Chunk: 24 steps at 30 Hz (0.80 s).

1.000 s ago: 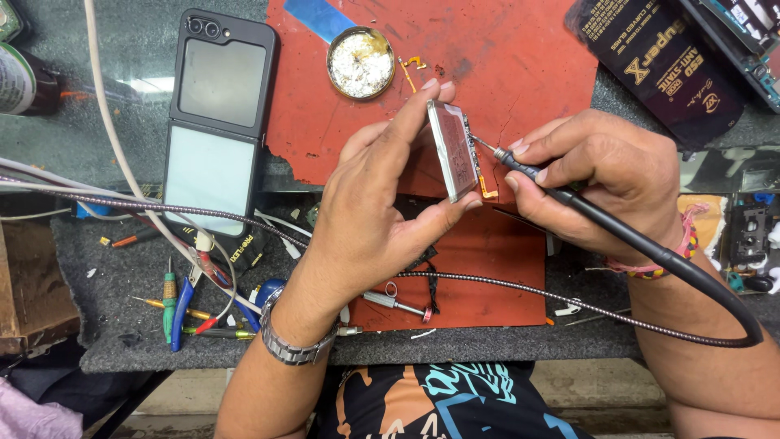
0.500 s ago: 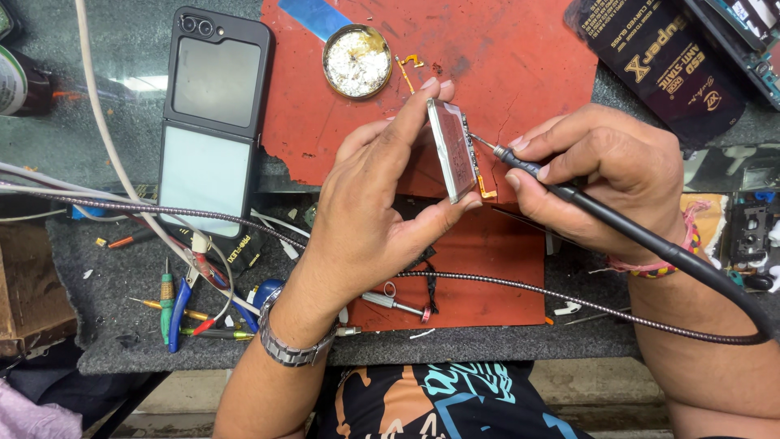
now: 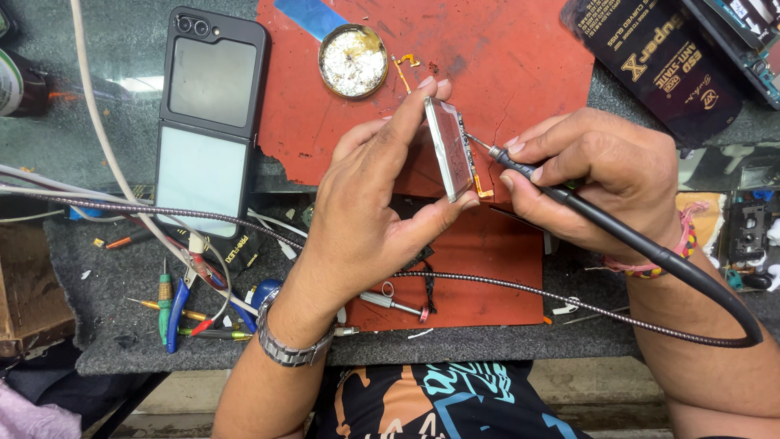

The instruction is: The person holds a smartphone battery and uses a soldering iron to apply solder to the connector pins on the battery's ribbon cable. The person repeatedly dips the soldering iron into a small tin to add solder and continues working on the same connector area.

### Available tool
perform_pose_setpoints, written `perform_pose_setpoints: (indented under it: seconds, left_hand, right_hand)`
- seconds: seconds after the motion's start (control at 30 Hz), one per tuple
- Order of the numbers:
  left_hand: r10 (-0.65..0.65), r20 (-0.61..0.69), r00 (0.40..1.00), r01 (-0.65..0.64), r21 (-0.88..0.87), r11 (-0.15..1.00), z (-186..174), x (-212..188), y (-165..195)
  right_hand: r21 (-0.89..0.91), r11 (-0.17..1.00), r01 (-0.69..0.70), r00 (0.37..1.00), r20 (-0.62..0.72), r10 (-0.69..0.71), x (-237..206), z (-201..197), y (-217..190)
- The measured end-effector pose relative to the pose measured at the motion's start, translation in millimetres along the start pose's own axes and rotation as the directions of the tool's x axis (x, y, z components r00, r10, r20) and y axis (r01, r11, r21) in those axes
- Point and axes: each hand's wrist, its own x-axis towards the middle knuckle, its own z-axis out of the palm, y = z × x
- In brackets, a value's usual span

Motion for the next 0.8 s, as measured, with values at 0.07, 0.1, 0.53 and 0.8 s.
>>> perform_pose_setpoints:
  seconds: [0.07, 0.1, 0.53, 0.8]
  left_hand:
    - [0.001, 0.001, 1.000, -0.001, 0.002, 1.000, -0.4, 1.1, 0.9]
    - [-0.001, 0.003, 1.000, 0.001, -0.003, 1.000, -1.2, 1.4, 1.3]
    - [0.001, 0.010, 1.000, -0.001, -0.008, 1.000, -1.1, 0.5, -0.1]
    - [-0.010, 0.015, 1.000, 0.010, -0.018, 1.000, 0.3, -0.3, -0.5]
  right_hand:
    - [-0.007, 1.000, -0.016, 1.000, -0.004, 0.015, 0.2, -0.2, -0.4]
    - [-0.010, 1.000, -0.025, 1.000, -0.007, 0.025, 0.2, -0.4, -0.7]
    - [-0.035, 0.999, -0.022, 1.000, -0.010, 0.022, 0.7, -0.6, -1.1]
    - [-0.036, 0.999, -0.014, 1.000, -0.017, 0.013, 0.1, -0.5, -0.4]
